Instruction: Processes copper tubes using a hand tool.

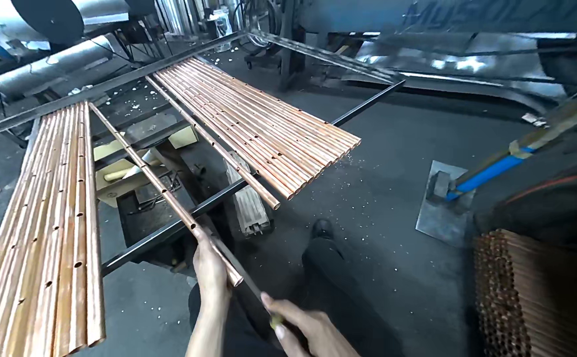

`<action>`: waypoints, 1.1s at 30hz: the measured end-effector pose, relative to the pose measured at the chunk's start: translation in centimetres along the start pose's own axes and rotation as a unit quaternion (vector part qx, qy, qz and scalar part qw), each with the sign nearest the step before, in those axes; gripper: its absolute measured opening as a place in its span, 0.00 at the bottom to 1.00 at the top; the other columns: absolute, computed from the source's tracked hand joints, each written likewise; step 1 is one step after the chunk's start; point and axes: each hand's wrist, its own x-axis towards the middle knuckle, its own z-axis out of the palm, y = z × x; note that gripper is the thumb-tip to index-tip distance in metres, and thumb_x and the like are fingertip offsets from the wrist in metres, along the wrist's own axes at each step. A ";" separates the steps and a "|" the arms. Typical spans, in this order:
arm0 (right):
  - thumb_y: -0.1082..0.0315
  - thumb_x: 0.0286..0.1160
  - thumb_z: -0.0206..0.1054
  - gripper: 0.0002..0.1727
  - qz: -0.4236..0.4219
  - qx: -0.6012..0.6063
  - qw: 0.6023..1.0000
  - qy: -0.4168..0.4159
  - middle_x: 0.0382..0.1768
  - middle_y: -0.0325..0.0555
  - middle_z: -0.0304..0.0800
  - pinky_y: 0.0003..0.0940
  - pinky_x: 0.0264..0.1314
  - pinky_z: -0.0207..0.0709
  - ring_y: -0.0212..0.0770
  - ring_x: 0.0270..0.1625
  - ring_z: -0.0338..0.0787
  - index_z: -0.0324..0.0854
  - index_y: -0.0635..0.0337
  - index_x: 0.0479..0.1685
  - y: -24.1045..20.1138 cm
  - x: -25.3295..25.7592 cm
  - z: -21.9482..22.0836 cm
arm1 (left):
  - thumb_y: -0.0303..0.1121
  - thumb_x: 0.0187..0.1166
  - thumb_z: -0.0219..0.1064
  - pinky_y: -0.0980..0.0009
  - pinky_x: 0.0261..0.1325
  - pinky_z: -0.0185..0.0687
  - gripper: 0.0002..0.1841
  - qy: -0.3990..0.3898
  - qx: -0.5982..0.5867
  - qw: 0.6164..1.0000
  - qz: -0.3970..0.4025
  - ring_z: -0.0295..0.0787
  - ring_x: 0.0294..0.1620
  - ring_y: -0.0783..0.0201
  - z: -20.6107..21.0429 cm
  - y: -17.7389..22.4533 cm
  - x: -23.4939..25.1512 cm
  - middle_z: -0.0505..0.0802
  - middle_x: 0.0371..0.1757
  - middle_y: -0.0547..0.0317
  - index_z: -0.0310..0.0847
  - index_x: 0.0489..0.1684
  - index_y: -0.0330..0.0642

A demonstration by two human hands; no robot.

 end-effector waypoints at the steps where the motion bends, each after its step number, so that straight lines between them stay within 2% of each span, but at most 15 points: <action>1: 0.67 0.88 0.57 0.23 0.002 0.030 1.000 0.000 0.42 0.51 0.96 0.41 0.41 0.88 0.40 0.34 0.93 0.78 0.57 0.80 0.1 -1.0 0.1 | 0.60 0.93 0.38 0.69 0.16 0.74 0.36 0.004 0.042 0.999 0.005 0.75 0.12 0.67 -0.4 -0.2 0.1 0.78 0.15 0.59 0.78 0.28 0.40; 2: 0.68 0.89 0.57 0.23 0.008 0.065 0.998 0.000 0.38 0.50 0.94 0.39 0.37 0.87 0.39 0.30 0.90 0.77 0.59 0.80 0.3 -1.3 0.5 | 0.60 0.94 0.36 0.67 0.18 0.75 0.37 0.008 0.088 0.996 0.010 0.75 0.13 0.66 -0.8 -0.4 0.2 0.78 0.15 0.59 0.78 0.26 0.39; 4: 0.65 0.90 0.54 0.24 0.041 0.134 0.990 -0.020 0.32 0.47 0.90 0.37 0.29 0.84 0.37 0.24 0.86 0.75 0.57 0.82 0.7 0.4 1.3 | 0.62 0.93 0.32 0.60 0.27 0.79 0.41 0.005 0.185 0.983 0.022 0.80 0.20 0.61 -1.6 -0.6 0.6 0.82 0.20 0.55 0.83 0.30 0.37; 7: 0.56 0.92 0.51 0.26 0.154 0.175 0.965 -0.123 0.35 0.45 0.88 0.36 0.24 0.84 0.37 0.22 0.85 0.71 0.47 0.85 1.1 4.5 0.8 | 0.65 0.91 0.25 0.46 0.42 0.83 0.46 -0.001 0.288 0.957 0.048 0.89 0.35 0.52 -3.2 -0.9 1.4 0.89 0.29 0.49 0.86 0.34 0.38; 8: 0.54 0.92 0.51 0.26 0.179 0.169 0.958 -0.145 0.36 0.45 0.88 0.36 0.24 0.84 0.38 0.22 0.85 0.71 0.44 0.86 1.3 4.9 0.4 | 0.64 0.91 0.25 0.47 0.42 0.83 0.45 -0.016 0.286 0.957 0.050 0.89 0.35 0.53 -3.7 -0.9 1.2 0.89 0.30 0.49 0.87 0.35 0.39; 9: 0.53 0.92 0.51 0.26 0.190 0.147 0.959 -0.153 0.38 0.46 0.89 0.37 0.26 0.85 0.38 0.23 0.86 0.71 0.42 0.86 1.7 4.7 -0.3 | 0.63 0.92 0.28 0.53 0.37 0.84 0.43 -0.044 0.258 0.964 0.045 0.88 0.31 0.57 -4.0 -1.0 0.7 0.89 0.28 0.52 0.87 0.36 0.39; 11: 0.54 0.91 0.52 0.26 0.190 0.074 0.967 -0.150 0.43 0.47 0.91 0.41 0.31 0.86 0.40 0.28 0.88 0.73 0.43 0.85 3.5 4.1 -2.2 | 0.55 0.95 0.38 0.68 0.20 0.80 0.34 -0.128 0.141 0.981 0.025 0.83 0.19 0.64 -4.4 -1.4 -1.0 0.87 0.23 0.56 0.84 0.36 0.37; 13: 0.53 0.90 0.53 0.26 0.203 -0.008 0.969 -0.141 0.48 0.48 0.92 0.45 0.39 0.88 0.42 0.33 0.91 0.73 0.41 0.85 6.3 4.3 -4.1 | 0.44 0.94 0.52 0.71 0.18 0.81 0.23 -0.197 0.054 0.979 -0.009 0.82 0.17 0.64 -5.1 -1.7 -2.6 0.88 0.24 0.54 0.84 0.37 0.34; 15: 0.52 0.90 0.51 0.27 0.222 -0.085 0.965 -0.113 0.51 0.48 0.92 0.48 0.47 0.87 0.44 0.39 0.92 0.72 0.39 0.86 9.8 4.8 -5.6 | 0.37 0.90 0.59 0.72 0.17 0.81 0.16 -0.221 0.011 0.974 -0.041 0.82 0.17 0.64 -5.6 -1.6 -3.9 0.88 0.25 0.52 0.82 0.38 0.32; 18: 0.52 0.90 0.50 0.27 0.250 -0.136 0.957 -0.056 0.58 0.47 0.92 0.50 0.56 0.86 0.45 0.46 0.93 0.70 0.41 0.87 15.1 4.8 -6.3 | 0.33 0.88 0.60 0.74 0.15 0.79 0.12 -0.221 -0.024 0.973 -0.059 0.81 0.15 0.66 -5.9 -2.0 -4.5 0.87 0.23 0.52 0.80 0.38 0.32; 20: 0.51 0.90 0.50 0.28 0.265 -0.139 0.953 -0.055 0.60 0.46 0.92 0.50 0.56 0.87 0.45 0.48 0.94 0.70 0.40 0.87 16.4 4.8 -6.1 | 0.32 0.86 0.60 0.74 0.15 0.79 0.11 -0.215 -0.037 0.973 -0.072 0.81 0.15 0.66 -6.2 -2.2 -4.8 0.87 0.23 0.51 0.79 0.37 0.32; 22: 0.50 0.90 0.50 0.27 0.263 -0.153 0.950 -0.076 0.59 0.44 0.92 0.51 0.57 0.86 0.45 0.49 0.94 0.70 0.37 0.87 16.2 5.2 -6.1 | 0.31 0.83 0.60 0.73 0.15 0.80 0.10 -0.215 -0.050 0.972 -0.077 0.81 0.15 0.66 -6.1 -2.4 -5.2 0.87 0.23 0.52 0.77 0.36 0.32; 24: 0.49 0.89 0.50 0.28 0.256 -0.183 0.944 -0.098 0.59 0.44 0.93 0.56 0.63 0.83 0.48 0.55 0.93 0.69 0.33 0.88 16.0 5.2 -6.0 | 0.30 0.82 0.59 0.73 0.14 0.80 0.08 -0.207 -0.059 0.973 -0.081 0.81 0.15 0.66 -6.0 -2.4 -5.5 0.86 0.23 0.52 0.77 0.36 0.32; 31: 0.49 0.89 0.51 0.28 0.260 -0.175 0.945 -0.097 0.54 0.45 0.94 0.54 0.60 0.83 0.47 0.52 0.93 0.69 0.32 0.87 16.3 5.3 -6.1 | 0.29 0.76 0.58 0.71 0.17 0.84 0.07 -0.237 -0.094 0.962 -0.093 0.84 0.17 0.65 -6.9 -2.3 -5.5 0.87 0.24 0.53 0.76 0.37 0.34; 33: 0.48 0.88 0.52 0.28 0.259 -0.176 0.945 -0.097 0.55 0.45 0.94 0.55 0.61 0.83 0.48 0.53 0.93 0.69 0.32 0.87 16.3 5.3 -6.1 | 0.33 0.79 0.58 0.69 0.20 0.86 0.09 -0.260 -0.102 0.955 -0.096 0.86 0.19 0.64 -7.4 -2.4 -5.8 0.88 0.26 0.52 0.77 0.38 0.35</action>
